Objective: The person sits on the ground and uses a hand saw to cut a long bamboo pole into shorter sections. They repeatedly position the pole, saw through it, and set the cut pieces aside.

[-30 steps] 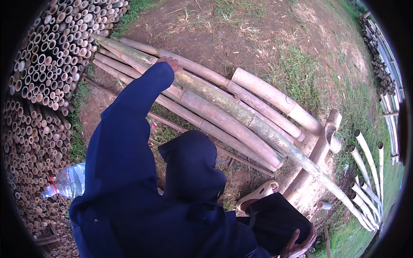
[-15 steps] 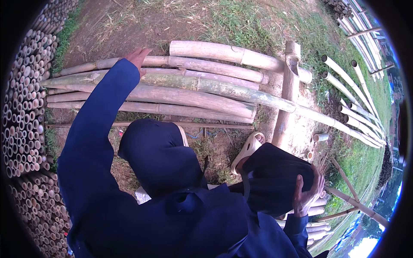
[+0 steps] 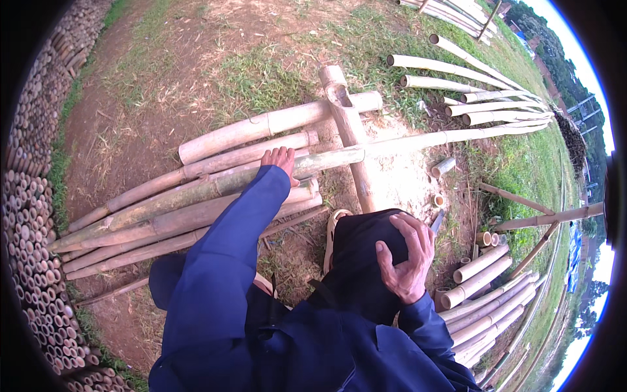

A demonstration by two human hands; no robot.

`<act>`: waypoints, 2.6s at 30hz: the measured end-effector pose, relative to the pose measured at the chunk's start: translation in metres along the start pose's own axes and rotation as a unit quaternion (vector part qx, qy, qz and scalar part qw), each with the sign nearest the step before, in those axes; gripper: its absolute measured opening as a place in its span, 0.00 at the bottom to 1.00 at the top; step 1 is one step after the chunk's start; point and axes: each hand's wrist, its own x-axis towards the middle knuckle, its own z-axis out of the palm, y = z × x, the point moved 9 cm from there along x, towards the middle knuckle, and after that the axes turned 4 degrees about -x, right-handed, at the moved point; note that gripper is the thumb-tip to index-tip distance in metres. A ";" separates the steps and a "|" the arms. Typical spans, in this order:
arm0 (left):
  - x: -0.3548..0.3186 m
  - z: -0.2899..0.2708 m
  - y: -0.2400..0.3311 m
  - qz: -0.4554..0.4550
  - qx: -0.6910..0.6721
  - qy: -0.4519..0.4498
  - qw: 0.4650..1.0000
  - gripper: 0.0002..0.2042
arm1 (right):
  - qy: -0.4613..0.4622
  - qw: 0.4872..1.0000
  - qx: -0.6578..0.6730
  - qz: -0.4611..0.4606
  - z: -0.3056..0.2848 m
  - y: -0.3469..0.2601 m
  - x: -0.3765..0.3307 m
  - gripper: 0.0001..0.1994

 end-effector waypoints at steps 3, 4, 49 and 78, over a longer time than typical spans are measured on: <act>0.027 0.027 0.010 0.001 0.022 -0.028 0.999 0.39 | 0.033 0.999 0.006 0.002 -0.015 -0.001 0.003 0.23; 0.032 0.039 0.006 -0.028 -0.005 -0.097 0.995 0.37 | 0.040 0.999 0.015 0.009 -0.017 0.003 0.003 0.22; -0.202 -0.083 -0.036 -0.074 -0.036 -0.061 0.995 0.31 | -0.170 0.975 0.041 -0.140 0.410 0.133 -0.060 0.14; -0.443 0.090 -0.282 -0.434 -0.801 0.367 0.188 0.21 | -0.073 0.939 -0.035 -0.333 0.299 0.045 0.040 0.14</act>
